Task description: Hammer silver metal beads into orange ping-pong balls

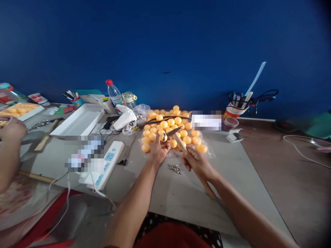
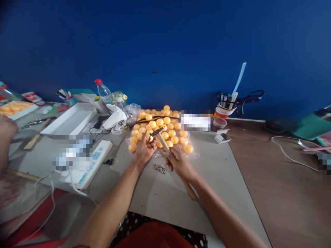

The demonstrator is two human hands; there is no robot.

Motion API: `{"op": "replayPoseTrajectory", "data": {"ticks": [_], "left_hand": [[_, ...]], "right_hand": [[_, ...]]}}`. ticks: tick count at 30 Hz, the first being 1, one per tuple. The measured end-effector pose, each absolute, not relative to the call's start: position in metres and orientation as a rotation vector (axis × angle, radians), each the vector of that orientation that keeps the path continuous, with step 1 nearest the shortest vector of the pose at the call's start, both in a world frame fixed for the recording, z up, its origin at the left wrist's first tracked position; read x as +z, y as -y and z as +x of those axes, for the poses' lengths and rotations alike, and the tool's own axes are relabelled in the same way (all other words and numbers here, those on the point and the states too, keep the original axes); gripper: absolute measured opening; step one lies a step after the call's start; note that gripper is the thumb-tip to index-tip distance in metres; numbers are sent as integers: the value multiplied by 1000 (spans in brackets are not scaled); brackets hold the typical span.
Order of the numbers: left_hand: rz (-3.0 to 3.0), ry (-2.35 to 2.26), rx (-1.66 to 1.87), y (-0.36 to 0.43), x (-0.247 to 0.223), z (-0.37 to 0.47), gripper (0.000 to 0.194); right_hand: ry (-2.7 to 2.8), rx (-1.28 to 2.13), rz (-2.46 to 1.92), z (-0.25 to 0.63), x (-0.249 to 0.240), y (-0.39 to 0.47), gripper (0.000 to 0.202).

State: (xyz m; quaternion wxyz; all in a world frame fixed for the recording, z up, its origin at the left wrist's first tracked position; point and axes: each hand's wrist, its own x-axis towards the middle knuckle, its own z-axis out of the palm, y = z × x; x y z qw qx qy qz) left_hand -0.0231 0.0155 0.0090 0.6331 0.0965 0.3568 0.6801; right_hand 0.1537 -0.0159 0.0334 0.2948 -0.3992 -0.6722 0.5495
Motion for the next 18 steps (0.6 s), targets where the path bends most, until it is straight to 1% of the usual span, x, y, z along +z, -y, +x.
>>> {"op": "replayPoseTrajectory", "data": {"ticks": [3,9,12,16,18], "left_hand": [[181,-810,1550,-16,10,-24,39],[165,-805,1522,-17,8,-26,38],[167,-738,1506,-18,5,-28,32],[186,-614,1480,-16,5,-32,17],[173,-590,1493,-15,7,-32,16]], "right_hand": [[1826,1482,-1111,152,27,16,34],[1752,1537,-1025,157,23,13,35],[1725,1539,-1033,157,24,12,35],[1745,1524,-1030,156,29,12,37],[1749,1517,-1031,156,29,12,38]]}}
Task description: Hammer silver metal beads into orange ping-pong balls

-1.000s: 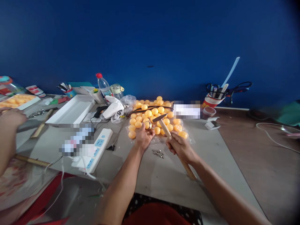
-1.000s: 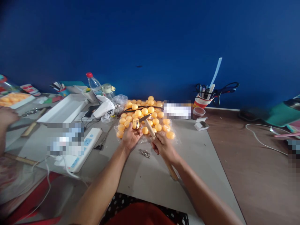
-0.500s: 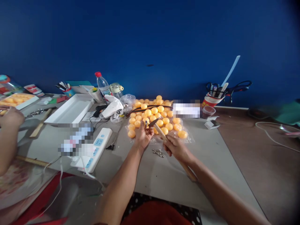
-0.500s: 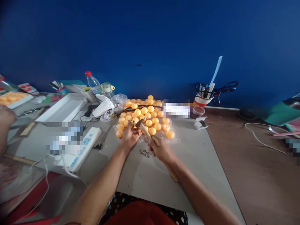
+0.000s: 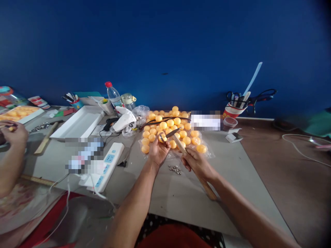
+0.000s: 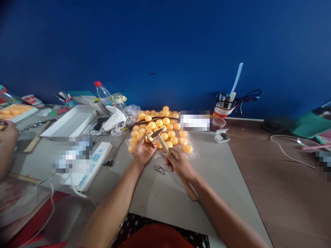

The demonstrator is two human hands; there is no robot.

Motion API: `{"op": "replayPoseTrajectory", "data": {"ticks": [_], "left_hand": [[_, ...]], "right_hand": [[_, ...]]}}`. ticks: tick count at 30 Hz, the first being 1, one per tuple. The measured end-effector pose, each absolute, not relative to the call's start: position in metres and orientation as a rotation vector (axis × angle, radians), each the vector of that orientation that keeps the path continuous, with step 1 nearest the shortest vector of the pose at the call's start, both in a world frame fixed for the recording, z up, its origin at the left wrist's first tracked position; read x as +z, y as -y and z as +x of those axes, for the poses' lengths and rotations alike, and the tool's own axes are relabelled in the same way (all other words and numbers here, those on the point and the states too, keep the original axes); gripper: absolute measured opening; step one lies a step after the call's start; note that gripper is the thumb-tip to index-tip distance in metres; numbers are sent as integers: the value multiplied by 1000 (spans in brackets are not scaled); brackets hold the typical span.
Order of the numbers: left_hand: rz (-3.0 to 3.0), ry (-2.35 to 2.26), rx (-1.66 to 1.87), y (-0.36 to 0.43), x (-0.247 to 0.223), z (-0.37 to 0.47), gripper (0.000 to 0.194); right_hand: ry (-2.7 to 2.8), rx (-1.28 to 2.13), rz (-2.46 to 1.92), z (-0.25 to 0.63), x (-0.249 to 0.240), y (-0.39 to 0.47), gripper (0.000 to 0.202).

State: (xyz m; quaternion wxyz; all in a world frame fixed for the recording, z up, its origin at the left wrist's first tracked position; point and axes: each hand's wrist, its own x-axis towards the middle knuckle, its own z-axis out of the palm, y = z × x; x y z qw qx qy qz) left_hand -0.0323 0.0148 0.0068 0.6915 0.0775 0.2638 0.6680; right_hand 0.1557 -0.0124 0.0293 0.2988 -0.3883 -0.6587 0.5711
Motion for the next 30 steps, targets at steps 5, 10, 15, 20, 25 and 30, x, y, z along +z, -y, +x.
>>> {"op": "replayPoseTrajectory", "data": {"ticks": [5,10,15,20,25,30], "left_hand": [[143,-600,1479,-13,10,-32,26],[171,-680,1486,-13,8,-32,22],[249,-609,1425,-13,8,-32,35],[219,-602,1441,-11,9,-33,48],[208,-622,1452,-10,12,-32,46],[201,-645,1516,-13,13,-30,38]], "right_hand": [[1719,1535,-1025,157,25,12,37],[1725,1527,-1030,157,27,12,38],[1743,1529,-1002,155,31,13,40],[1732,1551,-976,155,28,14,39],[1700,1572,-978,155,26,13,36],[1706,1576,-989,155,27,13,36]]}}
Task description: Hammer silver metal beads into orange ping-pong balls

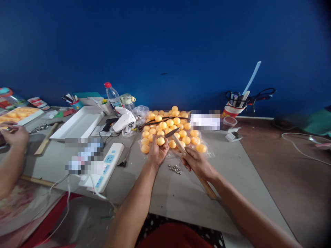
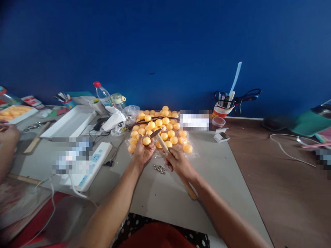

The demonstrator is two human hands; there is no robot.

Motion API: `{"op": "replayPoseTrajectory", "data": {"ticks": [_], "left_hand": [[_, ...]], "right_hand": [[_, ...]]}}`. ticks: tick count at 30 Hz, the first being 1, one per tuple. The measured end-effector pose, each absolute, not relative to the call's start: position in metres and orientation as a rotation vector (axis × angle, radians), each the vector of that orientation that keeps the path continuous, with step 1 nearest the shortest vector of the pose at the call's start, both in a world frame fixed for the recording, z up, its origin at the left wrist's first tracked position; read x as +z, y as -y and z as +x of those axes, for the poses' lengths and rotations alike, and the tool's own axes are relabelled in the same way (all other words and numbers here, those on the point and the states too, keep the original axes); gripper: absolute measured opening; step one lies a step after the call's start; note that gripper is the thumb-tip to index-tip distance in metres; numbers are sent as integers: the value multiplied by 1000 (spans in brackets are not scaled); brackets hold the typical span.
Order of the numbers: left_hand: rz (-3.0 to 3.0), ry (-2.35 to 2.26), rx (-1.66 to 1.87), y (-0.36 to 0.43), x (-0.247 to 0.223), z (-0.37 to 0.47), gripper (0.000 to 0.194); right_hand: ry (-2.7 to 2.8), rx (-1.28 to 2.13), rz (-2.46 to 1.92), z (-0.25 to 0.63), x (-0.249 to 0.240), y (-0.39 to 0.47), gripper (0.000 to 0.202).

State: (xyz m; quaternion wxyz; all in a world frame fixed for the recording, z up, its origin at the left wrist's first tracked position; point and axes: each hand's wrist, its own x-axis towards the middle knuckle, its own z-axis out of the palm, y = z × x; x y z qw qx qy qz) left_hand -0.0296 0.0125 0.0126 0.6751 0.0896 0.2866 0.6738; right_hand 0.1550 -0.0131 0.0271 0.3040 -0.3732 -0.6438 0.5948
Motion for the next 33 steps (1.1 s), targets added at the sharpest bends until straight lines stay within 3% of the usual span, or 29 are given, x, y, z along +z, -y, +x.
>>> {"op": "replayPoseTrajectory", "data": {"ticks": [6,33], "left_hand": [[196,-700,1497,-14,10,-31,31],[275,-804,1497,-15,10,-26,47]], "right_hand": [[1713,1580,-1004,154,30,14,33],[1933,1327,-1116,159,24,9,35]]}}
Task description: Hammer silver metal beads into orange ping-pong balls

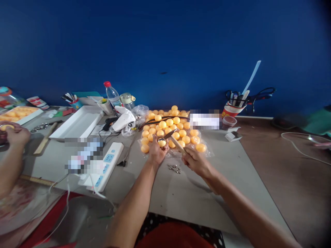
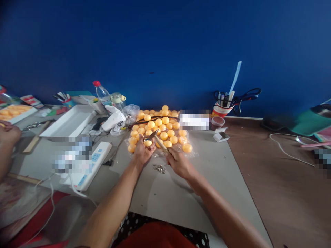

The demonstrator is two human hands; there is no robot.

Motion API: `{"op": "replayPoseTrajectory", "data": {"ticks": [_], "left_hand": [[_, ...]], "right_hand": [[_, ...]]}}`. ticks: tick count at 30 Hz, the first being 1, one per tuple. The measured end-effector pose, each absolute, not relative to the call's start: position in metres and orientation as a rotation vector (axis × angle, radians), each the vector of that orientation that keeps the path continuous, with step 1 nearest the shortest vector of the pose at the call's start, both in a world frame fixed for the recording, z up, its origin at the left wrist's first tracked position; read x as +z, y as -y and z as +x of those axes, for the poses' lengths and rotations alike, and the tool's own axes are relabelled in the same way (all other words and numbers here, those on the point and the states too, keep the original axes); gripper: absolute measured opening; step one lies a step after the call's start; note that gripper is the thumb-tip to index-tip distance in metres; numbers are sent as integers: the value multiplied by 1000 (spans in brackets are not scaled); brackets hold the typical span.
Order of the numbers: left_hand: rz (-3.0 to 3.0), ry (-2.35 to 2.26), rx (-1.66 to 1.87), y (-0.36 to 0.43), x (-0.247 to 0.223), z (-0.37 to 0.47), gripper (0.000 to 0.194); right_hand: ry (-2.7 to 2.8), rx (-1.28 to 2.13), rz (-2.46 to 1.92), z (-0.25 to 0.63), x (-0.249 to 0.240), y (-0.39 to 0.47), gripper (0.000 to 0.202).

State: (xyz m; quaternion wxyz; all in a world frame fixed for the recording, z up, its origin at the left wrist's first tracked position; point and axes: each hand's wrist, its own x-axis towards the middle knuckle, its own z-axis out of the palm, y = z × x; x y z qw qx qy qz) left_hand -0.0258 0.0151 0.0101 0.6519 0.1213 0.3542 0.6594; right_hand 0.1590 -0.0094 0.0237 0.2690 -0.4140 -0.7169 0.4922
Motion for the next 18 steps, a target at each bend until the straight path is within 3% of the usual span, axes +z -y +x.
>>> {"op": "replayPoseTrajectory", "data": {"ticks": [13,18], "left_hand": [[156,-752,1510,-12,14,-28,44],[144,-710,1517,-13,13,-32,46]], "right_hand": [[1891,1460,-1109,158,26,10,35],[2047,1063,-1194,158,25,8,28]]}}
